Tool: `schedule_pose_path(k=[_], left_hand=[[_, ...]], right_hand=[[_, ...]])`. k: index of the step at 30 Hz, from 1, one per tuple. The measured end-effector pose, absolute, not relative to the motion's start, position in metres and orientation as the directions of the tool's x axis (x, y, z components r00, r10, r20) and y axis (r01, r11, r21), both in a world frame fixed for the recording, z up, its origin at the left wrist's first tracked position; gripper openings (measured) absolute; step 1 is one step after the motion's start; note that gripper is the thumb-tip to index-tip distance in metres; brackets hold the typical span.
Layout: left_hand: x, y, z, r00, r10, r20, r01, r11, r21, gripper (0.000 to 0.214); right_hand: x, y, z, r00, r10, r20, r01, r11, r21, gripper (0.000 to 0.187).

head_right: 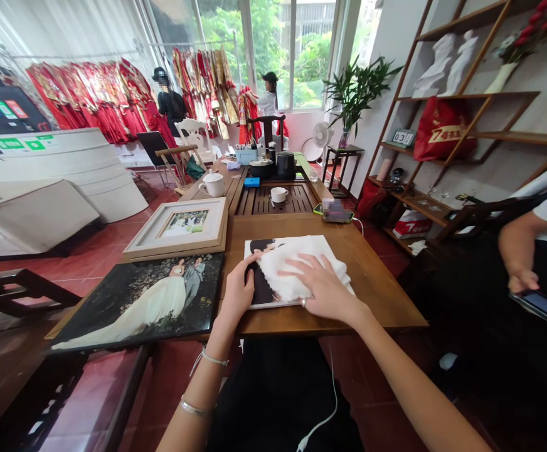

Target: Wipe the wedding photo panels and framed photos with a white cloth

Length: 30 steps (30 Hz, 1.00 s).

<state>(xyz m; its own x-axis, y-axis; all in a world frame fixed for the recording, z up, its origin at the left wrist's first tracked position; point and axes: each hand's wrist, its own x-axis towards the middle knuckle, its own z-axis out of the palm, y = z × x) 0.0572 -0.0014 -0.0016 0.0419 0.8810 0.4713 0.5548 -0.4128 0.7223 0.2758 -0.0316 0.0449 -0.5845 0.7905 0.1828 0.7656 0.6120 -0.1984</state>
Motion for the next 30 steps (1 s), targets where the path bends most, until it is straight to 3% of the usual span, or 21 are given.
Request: schedule_pose_path(k=[7,14,20,25,30], left_hand=[[0.056,0.000,-0.003,0.035,0.887,0.461,0.573,-0.396,0.718,0.039],[0.055,0.000,-0.003,0.039,0.890,0.455,0.575,-0.392,0.718,0.038],[0.055,0.000,-0.004,0.040,0.884,0.466,0.575,-0.402,0.713,0.038],[0.055,-0.001,-0.003,0.043,0.887,0.460,0.567,-0.401,0.720,0.038],[0.057,-0.002,-0.001,0.047,0.886,0.462,0.554,-0.408,0.726,0.040]], right_hand=[[0.299,-0.091,0.051,-0.623,0.777,0.090,0.740,0.622,-0.256,0.089],[0.317,-0.045,0.039,-0.512,0.842,0.169,0.809,0.539,-0.235,0.065],[0.297,0.022,0.035,-0.425,0.887,0.181,0.859,0.459,-0.229,0.064],[0.271,0.054,0.042,-0.450,0.886,0.114,0.856,0.464,-0.229,0.060],[0.263,0.038,0.042,-0.543,0.825,0.155,0.784,0.564,-0.259,0.059]])
